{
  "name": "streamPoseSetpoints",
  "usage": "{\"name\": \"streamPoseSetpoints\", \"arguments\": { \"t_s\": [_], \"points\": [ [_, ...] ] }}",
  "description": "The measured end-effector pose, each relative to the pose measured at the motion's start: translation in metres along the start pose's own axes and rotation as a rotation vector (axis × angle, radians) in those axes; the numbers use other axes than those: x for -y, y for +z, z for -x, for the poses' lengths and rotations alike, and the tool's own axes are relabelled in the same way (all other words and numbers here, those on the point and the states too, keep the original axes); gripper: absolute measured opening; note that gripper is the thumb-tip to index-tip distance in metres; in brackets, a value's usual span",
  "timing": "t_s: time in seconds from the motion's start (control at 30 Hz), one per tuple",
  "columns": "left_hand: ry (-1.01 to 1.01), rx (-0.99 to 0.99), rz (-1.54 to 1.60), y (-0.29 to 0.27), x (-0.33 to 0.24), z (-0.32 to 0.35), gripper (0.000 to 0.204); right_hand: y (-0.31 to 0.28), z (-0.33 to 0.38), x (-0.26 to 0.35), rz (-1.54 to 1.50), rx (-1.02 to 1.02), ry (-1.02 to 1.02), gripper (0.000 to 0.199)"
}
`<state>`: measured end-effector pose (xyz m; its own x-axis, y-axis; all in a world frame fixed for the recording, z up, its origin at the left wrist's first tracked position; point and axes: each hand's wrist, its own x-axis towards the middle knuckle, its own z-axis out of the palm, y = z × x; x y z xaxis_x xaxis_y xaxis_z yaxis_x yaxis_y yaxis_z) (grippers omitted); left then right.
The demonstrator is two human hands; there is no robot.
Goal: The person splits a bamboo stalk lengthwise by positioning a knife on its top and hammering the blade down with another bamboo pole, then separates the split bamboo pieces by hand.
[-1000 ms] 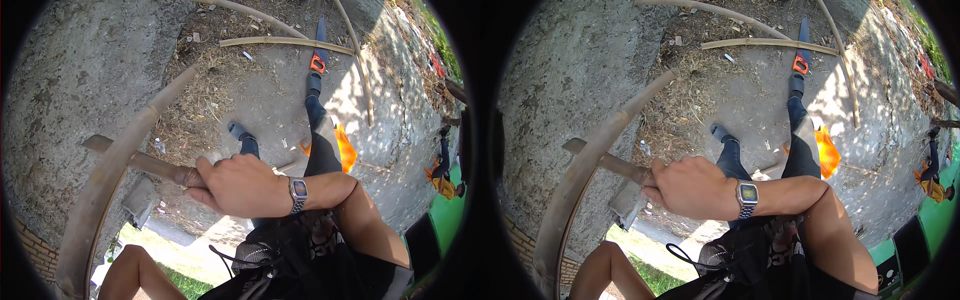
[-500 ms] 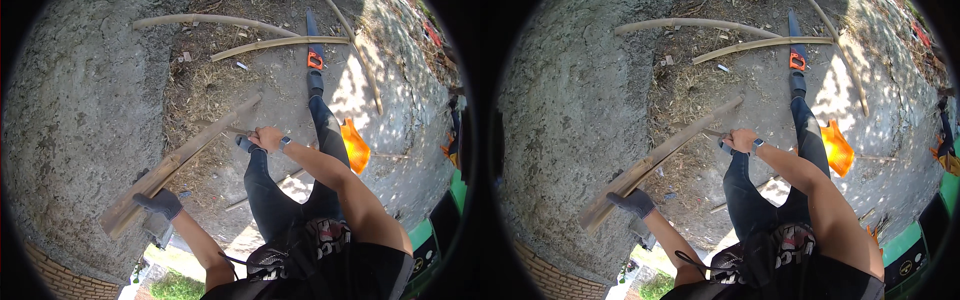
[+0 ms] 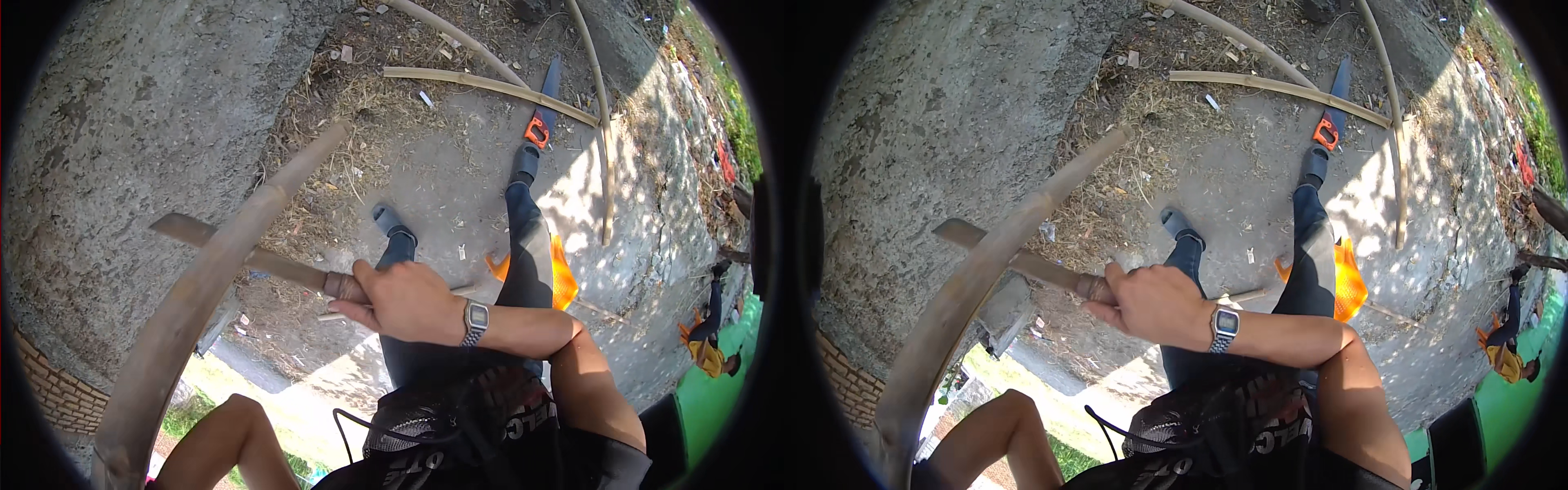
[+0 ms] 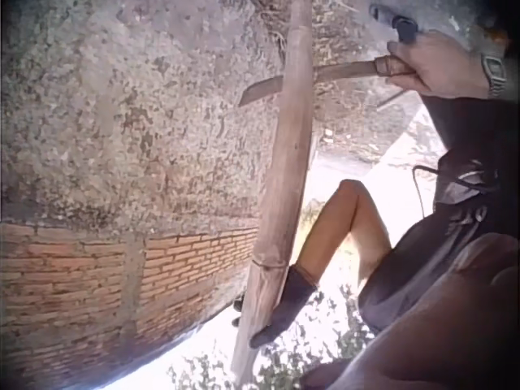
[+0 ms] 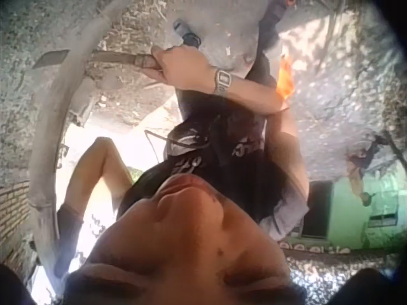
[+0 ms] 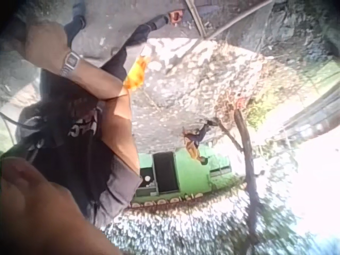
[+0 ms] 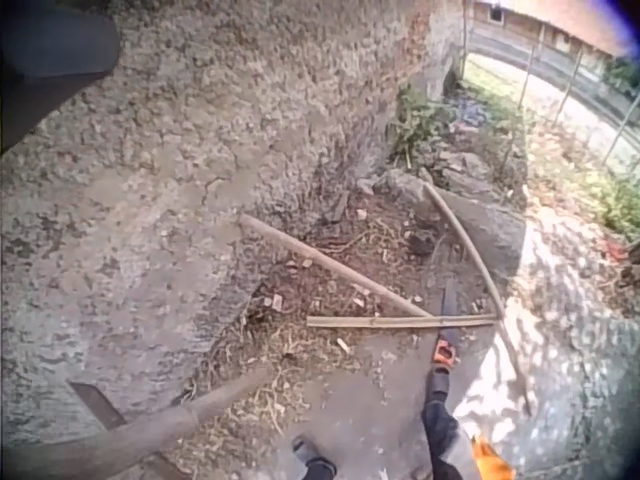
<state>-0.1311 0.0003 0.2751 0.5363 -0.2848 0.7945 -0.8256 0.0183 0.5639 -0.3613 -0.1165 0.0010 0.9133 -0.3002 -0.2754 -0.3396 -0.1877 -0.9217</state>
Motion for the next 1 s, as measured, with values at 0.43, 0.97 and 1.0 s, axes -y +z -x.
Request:
{"name": "streamPoseSetpoints", "arguments": {
  "t_s": [0.43,0.97,1.0],
  "points": [
    [-0.848,0.176,0.416,0.130,0.232,0.266,0.094,0.094,-0.030,-0.343,0.075,-0.075,0.336,0.060],
    [-0.264,0.060,0.038,-0.002,0.042,0.059,0.087,0.047,-0.040,-0.084,-0.020,-0.243,-0.077,0.052],
    [-0.476,0.157,0.073,0.034,0.080,0.124,0.086,0.074,-0.042,-0.178,-0.019,-0.280,0.123,0.050]
  ]
}}
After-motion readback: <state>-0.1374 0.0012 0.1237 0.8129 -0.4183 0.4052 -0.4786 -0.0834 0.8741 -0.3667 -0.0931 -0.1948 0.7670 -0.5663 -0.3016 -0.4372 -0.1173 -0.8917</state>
